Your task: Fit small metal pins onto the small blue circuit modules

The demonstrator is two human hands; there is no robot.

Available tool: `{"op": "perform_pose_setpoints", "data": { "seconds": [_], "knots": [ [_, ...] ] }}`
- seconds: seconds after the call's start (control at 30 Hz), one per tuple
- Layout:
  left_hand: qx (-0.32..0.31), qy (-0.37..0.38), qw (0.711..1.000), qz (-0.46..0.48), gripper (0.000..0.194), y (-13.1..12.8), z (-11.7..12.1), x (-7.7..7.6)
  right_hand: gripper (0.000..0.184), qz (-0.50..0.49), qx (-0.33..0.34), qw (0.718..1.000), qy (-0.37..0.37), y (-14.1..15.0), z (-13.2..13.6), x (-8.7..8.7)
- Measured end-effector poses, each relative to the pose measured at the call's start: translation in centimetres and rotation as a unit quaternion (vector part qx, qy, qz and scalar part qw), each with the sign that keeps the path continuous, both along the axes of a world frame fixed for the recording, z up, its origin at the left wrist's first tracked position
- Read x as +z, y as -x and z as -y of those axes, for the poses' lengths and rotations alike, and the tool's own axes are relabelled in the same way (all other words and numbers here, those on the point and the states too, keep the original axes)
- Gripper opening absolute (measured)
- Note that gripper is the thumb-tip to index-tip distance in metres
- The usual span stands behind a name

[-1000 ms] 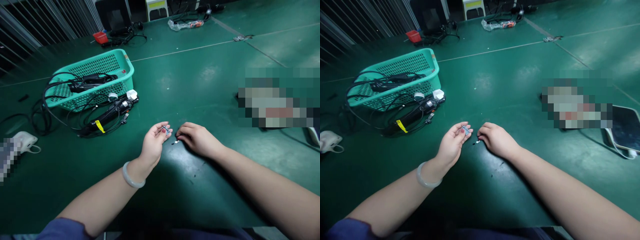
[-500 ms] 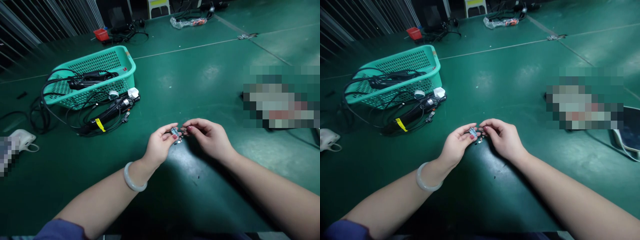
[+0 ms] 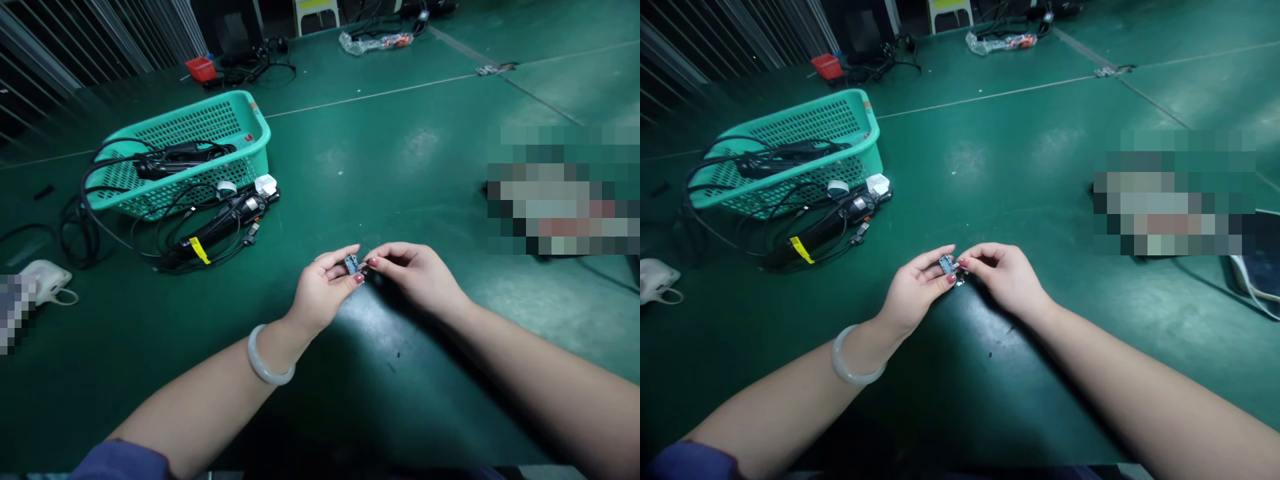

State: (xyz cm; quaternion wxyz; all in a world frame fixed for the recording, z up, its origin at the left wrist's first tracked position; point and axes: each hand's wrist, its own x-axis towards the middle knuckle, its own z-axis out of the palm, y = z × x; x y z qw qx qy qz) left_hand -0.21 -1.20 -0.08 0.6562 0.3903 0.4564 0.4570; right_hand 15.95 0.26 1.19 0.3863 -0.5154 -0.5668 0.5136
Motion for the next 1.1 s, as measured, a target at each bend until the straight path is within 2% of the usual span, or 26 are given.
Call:
{"op": "perform_pose_setpoints", "data": {
  "seconds": [0.1, 0.27, 0.57, 0.73, 0.87, 1.1],
  "knots": [
    [-0.001, -0.020, 1.000, -0.014, 0.044, 0.0, 0.0, -0.1, 0.022, 0.041, -0.013, 0.999, -0.033, 0.2, 0.2, -0.4],
    [0.000, -0.052, 0.998, -0.035, 0.038, 0.0, 0.0, -0.5, 0.017, 0.127, -0.045, 0.976, -0.170, 0.5, 0.5, -0.9],
    [-0.012, -0.066, 0.997, -0.045, 0.042, 0.0, 0.0, -0.8, 0.017, 0.145, -0.080, 0.969, -0.184, 1.0, 0.8, -0.9],
    [0.004, -0.057, 0.997, -0.049, 0.036, 0.0, -0.1, -0.8, 0.019, 0.172, -0.063, 0.957, -0.223, 1.0, 0.9, -0.9],
    [-0.001, -0.031, 0.998, -0.050, 0.039, 0.1, -0.1, -0.7, 0.007, 0.167, -0.019, 0.946, -0.276, 0.4, 0.6, -0.9],
    [-0.015, -0.014, 1.000, 0.005, 0.036, 0.1, 0.0, -0.6, 0.012, 0.167, 0.015, 0.916, -0.364, -0.1, 0.2, -1.0]
  ]
}}
